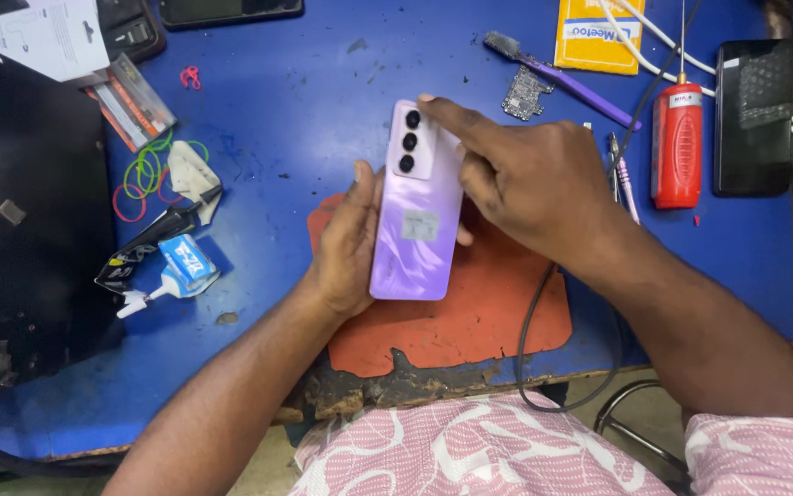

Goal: The person holds a purple smartphone and wipes the front and back surfaces with a small cloth. They rotate the device to clean different sides, then use a metal tool to scrape residue from the back label area. The phone remains on a red mat on a blue workbench.

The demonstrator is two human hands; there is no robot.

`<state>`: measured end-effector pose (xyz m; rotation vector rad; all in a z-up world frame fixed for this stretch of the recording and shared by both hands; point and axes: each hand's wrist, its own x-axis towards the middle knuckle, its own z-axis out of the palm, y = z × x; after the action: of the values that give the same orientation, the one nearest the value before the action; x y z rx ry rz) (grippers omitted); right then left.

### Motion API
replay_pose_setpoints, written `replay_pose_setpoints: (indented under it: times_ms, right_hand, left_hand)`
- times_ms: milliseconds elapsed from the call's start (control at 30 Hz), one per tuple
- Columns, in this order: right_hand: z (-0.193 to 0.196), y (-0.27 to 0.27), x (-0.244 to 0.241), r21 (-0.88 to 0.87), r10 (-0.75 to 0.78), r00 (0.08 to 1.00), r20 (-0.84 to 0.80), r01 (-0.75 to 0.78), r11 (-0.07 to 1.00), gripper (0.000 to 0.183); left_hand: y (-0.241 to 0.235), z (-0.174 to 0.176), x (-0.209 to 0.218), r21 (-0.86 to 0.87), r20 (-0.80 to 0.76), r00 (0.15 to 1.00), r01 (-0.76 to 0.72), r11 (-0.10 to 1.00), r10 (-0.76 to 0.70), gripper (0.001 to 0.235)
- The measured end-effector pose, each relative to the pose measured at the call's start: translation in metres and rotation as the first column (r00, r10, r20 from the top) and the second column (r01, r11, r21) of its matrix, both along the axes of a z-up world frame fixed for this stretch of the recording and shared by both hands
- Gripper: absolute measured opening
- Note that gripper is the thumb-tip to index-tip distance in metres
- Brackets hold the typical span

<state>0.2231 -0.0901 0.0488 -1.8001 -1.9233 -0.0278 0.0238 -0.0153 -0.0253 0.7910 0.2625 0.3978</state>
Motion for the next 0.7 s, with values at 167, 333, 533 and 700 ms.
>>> replay_pose_setpoints:
  times_ms: [167, 333, 533, 700]
  right_hand:
    - [-0.004, 0.000, 0.004, -0.027, -0.022, 1.000, 0.007, 0.023, 0.999, 0.051]
    - [-0.005, -0.002, -0.001, -0.057, 0.013, 0.997, -0.079, -0.017, 0.998, 0.051]
    - [-0.004, -0.013, -0.018, -0.058, 0.119, 0.984, -0.132, -0.128, 0.990, 0.049]
    - [-0.007, -0.020, -0.026, -0.109, 0.167, 0.968, -0.189, -0.190, 0.976, 0.048]
  left_hand:
    - [0.010, 0.012, -0.004, -0.039, 0.046, 0.996, -0.074, 0.997, 0.076, 0.085]
    - [0.017, 0.017, -0.004, -0.120, 0.080, 0.988, -0.124, 0.985, 0.134, 0.081]
    - [0.023, 0.018, -0.009, -0.098, 0.095, 0.970, -0.216, 0.972, 0.225, 0.085]
    - [0.034, 0.018, -0.010, -0.072, 0.117, 0.950, -0.281, 0.957, 0.288, 0.084]
